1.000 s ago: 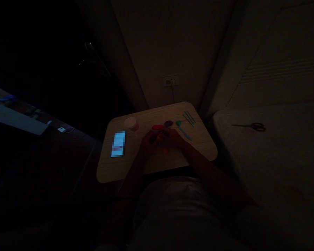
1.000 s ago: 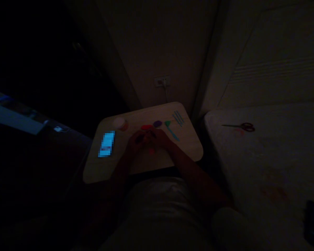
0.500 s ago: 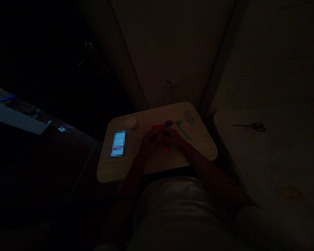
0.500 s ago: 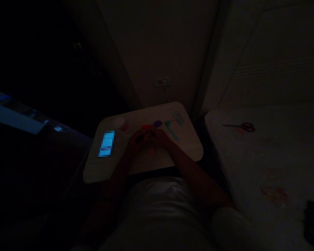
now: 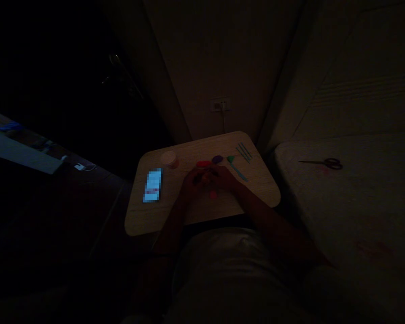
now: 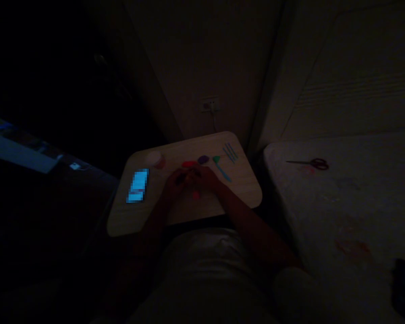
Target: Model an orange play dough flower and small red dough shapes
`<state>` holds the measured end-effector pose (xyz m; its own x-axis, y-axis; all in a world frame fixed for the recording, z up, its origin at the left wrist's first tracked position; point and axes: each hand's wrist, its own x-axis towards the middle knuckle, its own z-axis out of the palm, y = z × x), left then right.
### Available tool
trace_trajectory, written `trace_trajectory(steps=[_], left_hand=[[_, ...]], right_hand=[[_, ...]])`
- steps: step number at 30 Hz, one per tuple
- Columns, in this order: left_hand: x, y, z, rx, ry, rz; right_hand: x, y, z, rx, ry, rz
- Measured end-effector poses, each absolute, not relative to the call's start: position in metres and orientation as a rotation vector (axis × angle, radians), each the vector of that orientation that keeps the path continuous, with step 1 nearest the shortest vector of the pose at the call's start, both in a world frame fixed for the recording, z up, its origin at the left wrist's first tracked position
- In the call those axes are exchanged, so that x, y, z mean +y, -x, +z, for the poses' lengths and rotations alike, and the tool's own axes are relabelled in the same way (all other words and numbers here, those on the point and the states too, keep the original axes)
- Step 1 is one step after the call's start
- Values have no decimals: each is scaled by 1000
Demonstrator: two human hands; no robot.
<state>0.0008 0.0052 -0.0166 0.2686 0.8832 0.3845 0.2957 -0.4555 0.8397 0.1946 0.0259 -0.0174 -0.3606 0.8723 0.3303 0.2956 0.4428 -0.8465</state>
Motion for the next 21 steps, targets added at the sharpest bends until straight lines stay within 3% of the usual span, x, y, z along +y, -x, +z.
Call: trace_trajectory(steps=[21], left_hand=[[4,-3,-14,1063,-1884,1171]], right_hand=[[26,-194,-20,-1865,962,877]])
